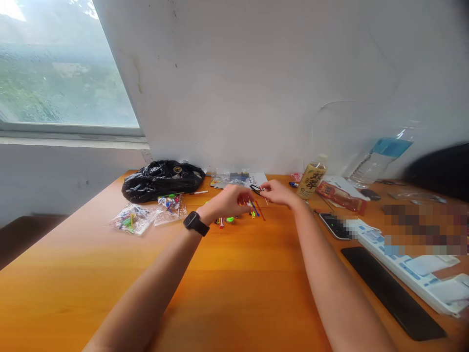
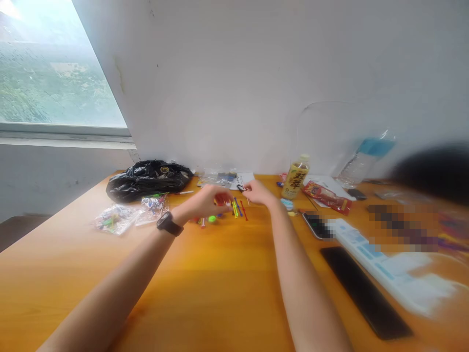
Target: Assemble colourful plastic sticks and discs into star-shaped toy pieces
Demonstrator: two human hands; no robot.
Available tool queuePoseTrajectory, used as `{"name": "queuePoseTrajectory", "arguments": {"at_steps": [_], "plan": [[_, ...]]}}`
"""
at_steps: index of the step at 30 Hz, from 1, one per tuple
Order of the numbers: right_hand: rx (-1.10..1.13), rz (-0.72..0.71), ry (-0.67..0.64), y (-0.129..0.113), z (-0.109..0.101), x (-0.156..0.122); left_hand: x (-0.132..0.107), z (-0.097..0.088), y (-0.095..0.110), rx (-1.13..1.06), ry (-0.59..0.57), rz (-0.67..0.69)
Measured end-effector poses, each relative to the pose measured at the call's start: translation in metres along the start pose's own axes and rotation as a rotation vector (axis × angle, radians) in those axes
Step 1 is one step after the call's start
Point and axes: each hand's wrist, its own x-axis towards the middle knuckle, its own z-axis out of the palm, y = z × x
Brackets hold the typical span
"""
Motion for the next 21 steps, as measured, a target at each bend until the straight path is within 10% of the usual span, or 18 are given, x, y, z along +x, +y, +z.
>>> {"name": "queuePoseTrajectory", "arguments": {"at_steps": [9, 21], "plan": [[-0.071, 0.089, -0.174, 0.002, 0.021, 0.005, 0.000, 0.052, -0.008, 0.088, -0.341, 0.013], [-0.122, 0.123, -0.145, 0.009, 0.020, 0.011, -0.006, -0.001, -0.013, 0.245, -0.289, -0.148]]}}
